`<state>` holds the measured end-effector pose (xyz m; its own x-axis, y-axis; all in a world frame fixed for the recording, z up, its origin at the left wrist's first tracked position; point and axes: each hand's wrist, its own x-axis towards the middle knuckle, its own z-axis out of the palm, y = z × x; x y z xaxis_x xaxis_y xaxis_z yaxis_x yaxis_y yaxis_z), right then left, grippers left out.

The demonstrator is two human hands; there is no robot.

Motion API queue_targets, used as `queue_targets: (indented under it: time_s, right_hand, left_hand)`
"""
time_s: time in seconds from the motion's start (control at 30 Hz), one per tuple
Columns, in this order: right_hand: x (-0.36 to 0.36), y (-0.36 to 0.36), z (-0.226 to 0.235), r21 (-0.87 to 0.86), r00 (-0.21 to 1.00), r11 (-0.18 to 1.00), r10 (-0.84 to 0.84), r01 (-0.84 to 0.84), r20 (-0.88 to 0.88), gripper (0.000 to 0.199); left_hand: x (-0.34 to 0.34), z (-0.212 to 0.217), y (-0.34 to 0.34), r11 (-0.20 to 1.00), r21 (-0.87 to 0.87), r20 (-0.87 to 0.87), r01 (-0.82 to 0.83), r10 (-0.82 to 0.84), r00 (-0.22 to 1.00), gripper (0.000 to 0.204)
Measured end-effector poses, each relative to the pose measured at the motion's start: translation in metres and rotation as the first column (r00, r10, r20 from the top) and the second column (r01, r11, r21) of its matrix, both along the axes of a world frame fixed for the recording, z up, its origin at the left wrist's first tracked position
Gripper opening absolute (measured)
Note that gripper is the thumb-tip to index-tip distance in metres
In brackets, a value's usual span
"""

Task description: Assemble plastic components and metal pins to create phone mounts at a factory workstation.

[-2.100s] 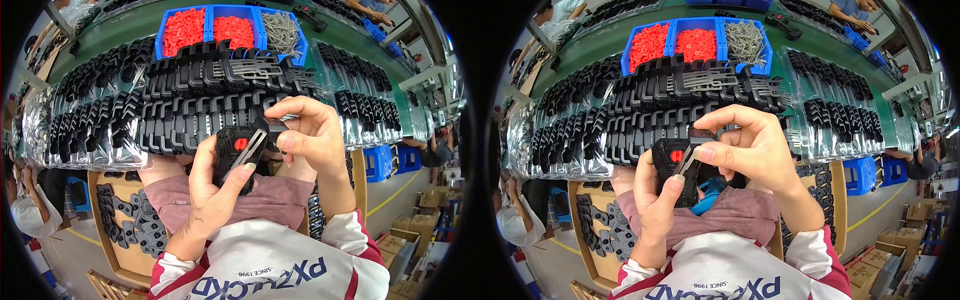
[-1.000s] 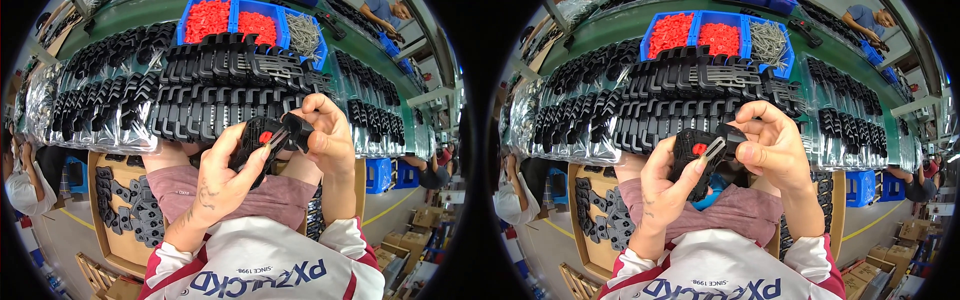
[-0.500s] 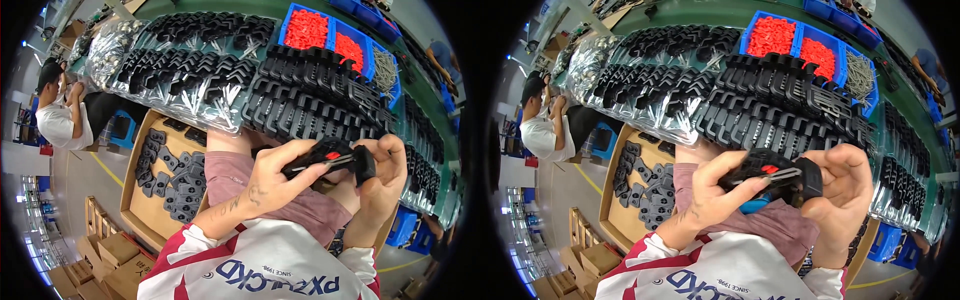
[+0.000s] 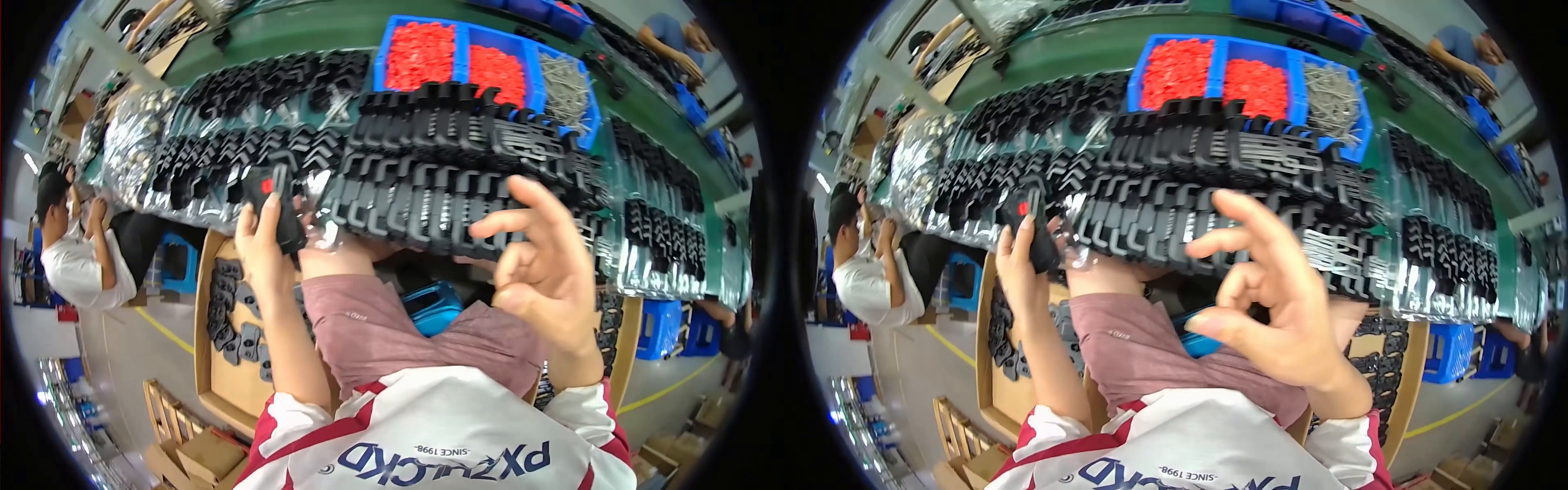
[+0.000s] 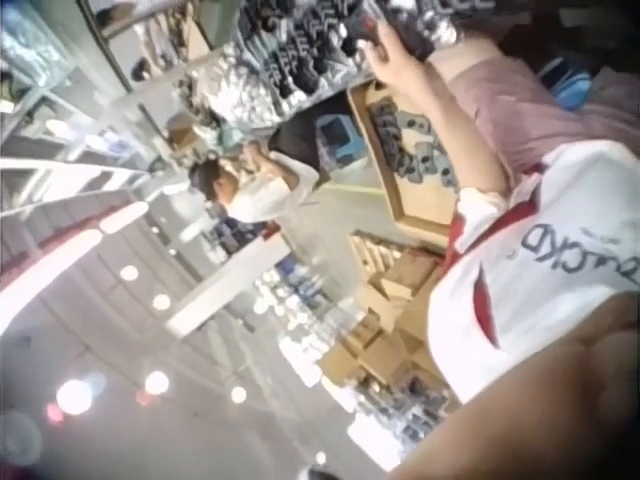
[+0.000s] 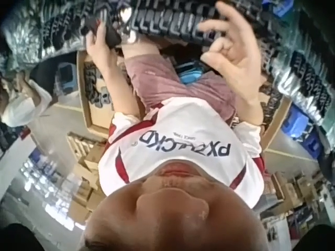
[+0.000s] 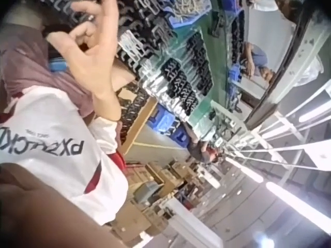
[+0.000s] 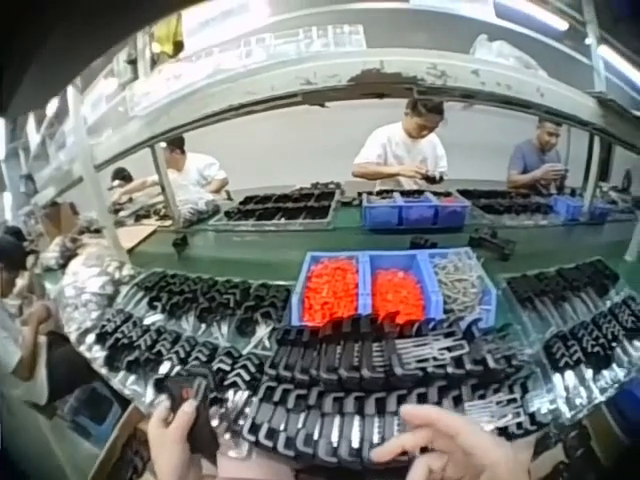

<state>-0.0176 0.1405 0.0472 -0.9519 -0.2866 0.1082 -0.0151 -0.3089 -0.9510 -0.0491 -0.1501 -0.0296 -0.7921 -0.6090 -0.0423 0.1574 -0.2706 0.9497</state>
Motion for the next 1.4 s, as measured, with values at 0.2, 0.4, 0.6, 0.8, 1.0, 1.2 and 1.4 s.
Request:
queue_targets:
  time_s: [0.2, 0.4, 0.6, 0.8, 1.0, 1.2, 1.4]
  right_hand:
    - [-0.005, 0.003, 0.004, 0.359, 0.959, 0.904, 0.273, -0.232, -0.069, 0.059]
    - [-0.003, 0.005, 0.005, 0.363, 0.966, 0.912, 0.239, -0.189, -0.097, 0.054]
    - [-0.003, 0.001, 0.01, 0.237, 0.995, 0.97, 0.077, -0.06, -0.062, 0.047]
    - [-0.01, 0.015, -0.002, 0.212, 0.974, 0.977, 0.018, 0.03, -0.224, 0.036]
    - [-0.012, 0.028, 0.0, 0.014, 0.998, 0.997, -0.07, 0.07, -0.007, 0.042]
    - [-0.036, 0.05, 0.025, -0.291, 0.802, 0.826, -0.551, 0.483, -0.232, 0.037]
    - [-0.036, 0.021, 0.026, 0.191, 0.987, 0.971, -0.121, 0.14, -0.106, 0.036]
  left_hand:
    - [0.009, -0.002, 0.0, 0.943, -0.315, 0.122, -0.109, 0.154, 0.98, 0.013]
    - [0.021, 0.034, 0.037, 0.988, -0.084, -0.254, -0.13, 0.105, 0.961, 0.026]
    - [0.064, 0.052, 0.101, 0.928, -0.084, -0.191, 0.362, -0.372, 0.908, 0.039]
    - [0.061, 0.056, 0.114, 0.894, -0.2, -0.227, 0.401, -0.44, 0.869, 0.031]
    - [0.052, 0.075, 0.132, 0.709, 0.222, -0.323, 0.669, -0.594, 0.737, 0.023]
    - [0.047, 0.069, 0.115, 0.502, 0.242, -0.128, 0.83, -0.832, 0.541, 0.02]
    - [0.051, 0.059, 0.113, 0.419, 0.177, -0.071, 0.891, -0.897, 0.436, 0.02]
